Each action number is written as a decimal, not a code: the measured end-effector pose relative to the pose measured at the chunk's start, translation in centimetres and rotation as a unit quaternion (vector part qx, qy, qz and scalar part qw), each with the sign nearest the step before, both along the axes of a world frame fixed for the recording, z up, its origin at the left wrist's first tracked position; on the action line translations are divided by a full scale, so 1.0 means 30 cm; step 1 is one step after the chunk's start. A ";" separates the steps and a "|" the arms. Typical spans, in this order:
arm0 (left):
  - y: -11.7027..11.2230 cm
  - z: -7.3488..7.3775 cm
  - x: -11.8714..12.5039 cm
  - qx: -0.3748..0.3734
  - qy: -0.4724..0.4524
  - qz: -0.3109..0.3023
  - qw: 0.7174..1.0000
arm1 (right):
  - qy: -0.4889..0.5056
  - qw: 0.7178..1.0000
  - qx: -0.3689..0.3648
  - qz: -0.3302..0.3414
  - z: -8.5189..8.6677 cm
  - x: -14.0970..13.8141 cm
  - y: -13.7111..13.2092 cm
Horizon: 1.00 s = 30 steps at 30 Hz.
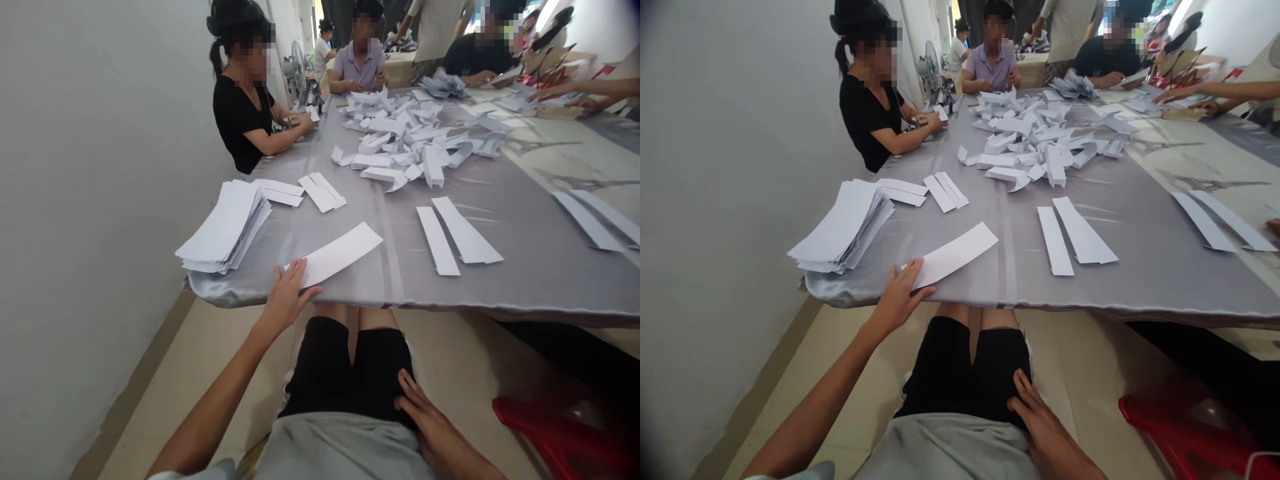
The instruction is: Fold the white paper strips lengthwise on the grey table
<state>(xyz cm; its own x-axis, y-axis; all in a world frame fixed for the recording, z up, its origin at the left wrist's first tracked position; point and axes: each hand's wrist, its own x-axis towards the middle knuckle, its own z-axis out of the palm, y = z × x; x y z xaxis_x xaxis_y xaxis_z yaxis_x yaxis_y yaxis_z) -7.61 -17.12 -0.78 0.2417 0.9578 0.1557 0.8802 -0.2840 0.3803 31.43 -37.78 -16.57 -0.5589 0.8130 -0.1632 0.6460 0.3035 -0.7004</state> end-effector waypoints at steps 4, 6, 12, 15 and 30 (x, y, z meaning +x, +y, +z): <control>-0.034 -0.009 0.011 0.007 0.014 -0.028 0.999 | -0.012 1.000 -0.019 0.008 0.031 -0.003 0.010; -0.054 -0.010 0.021 0.016 0.006 -0.047 0.999 | -0.011 1.000 -0.009 0.009 0.022 0.002 0.015; -0.091 0.002 0.036 0.038 -0.021 -0.098 0.994 | -0.004 1.000 0.015 0.001 -0.013 0.017 0.012; -0.095 0.012 0.037 0.035 -0.013 -0.113 0.993 | -0.009 1.000 -0.010 0.014 0.024 0.014 0.017; -0.138 0.024 0.119 0.040 0.086 -0.149 0.984 | -0.112 0.992 -0.027 0.047 0.177 -0.019 0.107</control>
